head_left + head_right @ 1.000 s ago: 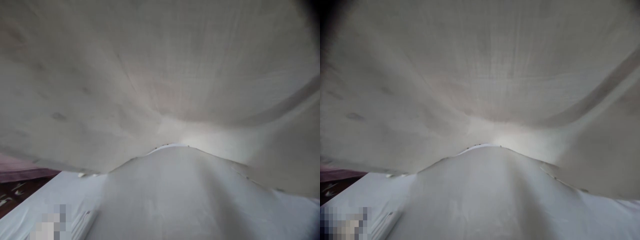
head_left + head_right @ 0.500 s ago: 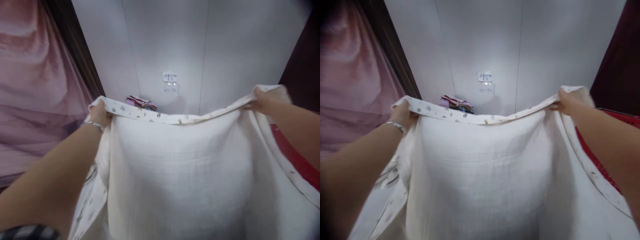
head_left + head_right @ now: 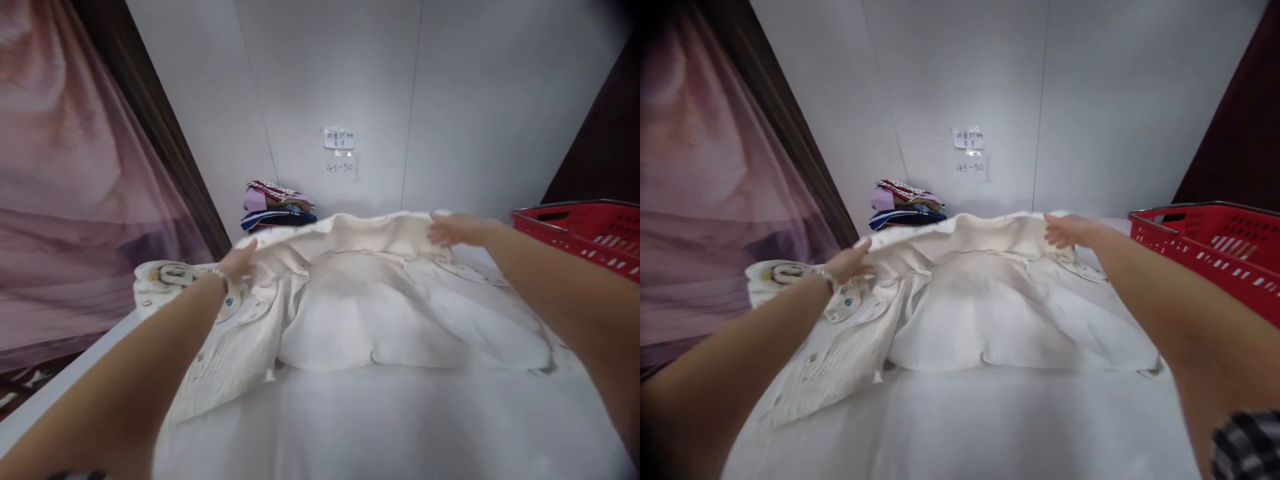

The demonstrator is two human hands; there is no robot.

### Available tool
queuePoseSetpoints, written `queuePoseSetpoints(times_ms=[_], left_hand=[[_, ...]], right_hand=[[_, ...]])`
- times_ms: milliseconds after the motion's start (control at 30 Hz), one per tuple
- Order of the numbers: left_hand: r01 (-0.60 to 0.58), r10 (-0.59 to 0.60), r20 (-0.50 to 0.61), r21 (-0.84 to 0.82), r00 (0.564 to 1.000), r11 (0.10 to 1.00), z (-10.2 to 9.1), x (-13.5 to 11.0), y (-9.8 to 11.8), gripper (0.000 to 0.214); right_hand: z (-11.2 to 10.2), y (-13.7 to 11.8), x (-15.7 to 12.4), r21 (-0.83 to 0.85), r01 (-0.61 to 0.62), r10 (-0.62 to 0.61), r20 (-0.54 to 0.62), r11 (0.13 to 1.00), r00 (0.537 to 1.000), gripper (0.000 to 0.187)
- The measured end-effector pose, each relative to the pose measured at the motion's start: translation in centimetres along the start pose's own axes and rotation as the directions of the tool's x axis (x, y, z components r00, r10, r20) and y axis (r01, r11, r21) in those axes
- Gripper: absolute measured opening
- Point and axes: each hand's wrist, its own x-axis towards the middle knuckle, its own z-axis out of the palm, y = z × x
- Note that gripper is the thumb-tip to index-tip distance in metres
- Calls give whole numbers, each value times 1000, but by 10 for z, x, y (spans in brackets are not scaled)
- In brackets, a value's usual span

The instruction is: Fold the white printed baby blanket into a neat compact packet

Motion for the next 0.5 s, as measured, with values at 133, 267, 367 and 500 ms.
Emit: queuePoseSetpoints(times_ms=[133,267,367,500], left_hand=[[223,-215,126,-54,968,973,-8,-82,-68,47],[417,-457,308,191,834,889,-32,-165,-107,45],[572,-604,316,196,732,796,-37,-198,-135,42],[670,-635,216,-190,742,718,-26,-200,-164,43]], right_hand=[[14,92,-77,-8,14,-14,77,1000,997,44],[-3,187,-143,-10,-164,162,-112,986,980,30],[-16,240,-165,116,-361,378,-217,925,900,26],[-17,263,-162,308,-393,469,-230,867,853,23]])
